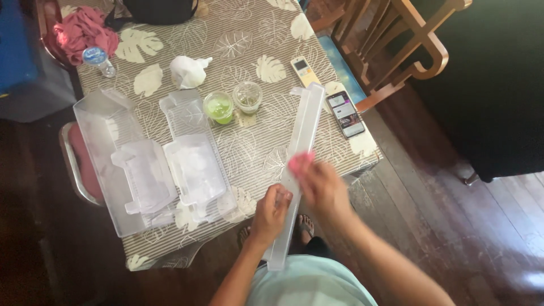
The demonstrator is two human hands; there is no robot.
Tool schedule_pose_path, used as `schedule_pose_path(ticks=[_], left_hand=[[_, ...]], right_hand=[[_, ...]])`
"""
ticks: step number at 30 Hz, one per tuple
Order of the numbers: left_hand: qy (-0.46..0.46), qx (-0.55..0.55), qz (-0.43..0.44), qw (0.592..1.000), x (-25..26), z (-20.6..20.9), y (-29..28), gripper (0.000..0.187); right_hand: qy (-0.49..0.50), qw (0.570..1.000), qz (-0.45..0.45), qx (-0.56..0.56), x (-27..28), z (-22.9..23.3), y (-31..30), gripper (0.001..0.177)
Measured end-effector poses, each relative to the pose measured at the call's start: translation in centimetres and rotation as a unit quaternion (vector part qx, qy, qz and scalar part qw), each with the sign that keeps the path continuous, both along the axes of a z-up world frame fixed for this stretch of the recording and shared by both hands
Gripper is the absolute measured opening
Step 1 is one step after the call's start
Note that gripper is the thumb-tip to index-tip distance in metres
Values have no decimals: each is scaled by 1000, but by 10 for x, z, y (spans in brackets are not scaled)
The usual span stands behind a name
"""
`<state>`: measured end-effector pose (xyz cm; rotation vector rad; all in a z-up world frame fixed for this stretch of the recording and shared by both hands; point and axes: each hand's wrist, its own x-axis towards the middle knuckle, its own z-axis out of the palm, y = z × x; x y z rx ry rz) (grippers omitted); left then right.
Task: Wipe down plastic refrigerator bins and shelves with a cloth to clean them.
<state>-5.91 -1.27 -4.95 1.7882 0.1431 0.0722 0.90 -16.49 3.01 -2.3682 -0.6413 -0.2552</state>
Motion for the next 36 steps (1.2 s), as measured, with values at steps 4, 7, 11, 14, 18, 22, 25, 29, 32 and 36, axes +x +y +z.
schedule_pose_path(ticks=[4, 7, 11, 14, 18, 22, 25, 29, 32, 36], left_hand=[[-12, -5, 4, 1000, -6, -8, 7, 26], [-15, 1, -36, 999, -17, -10, 4, 28], [12, 17, -80, 997, -20, -11, -7, 29], [36, 8, -75, 997, -18, -17, -14, 31], [84, -29, -11, 996, 1, -6, -10, 35], [43, -15, 52, 998, 19, -3, -4, 36], [8, -88, 107, 990, 33, 16, -10, 35], [27, -189, 164, 968, 46, 30, -27, 32], [23, -187, 170, 967, 50, 37, -41, 32], [-17, -98, 136, 986, 41, 32, -50, 32]], right_hand=[[-68, 993, 79, 57, -23, -8, 1, 40], [-75, 997, -10, 3, 10, -11, -14, 34], [-133, 982, -119, 69, 80, 4, -33, 27], [-118, 981, -137, 74, 78, -1, -31, 27], [-54, 987, -54, 140, 4, -10, 1, 34], [-12, 991, -27, 129, -70, -26, 3, 40], [-9, 992, 30, 119, -95, -31, -16, 41], [-20, 991, 73, 107, -101, -30, -41, 42], [-9, 992, 52, 112, -98, -46, -49, 39], [-4, 990, -27, 138, -75, -50, -38, 33]])
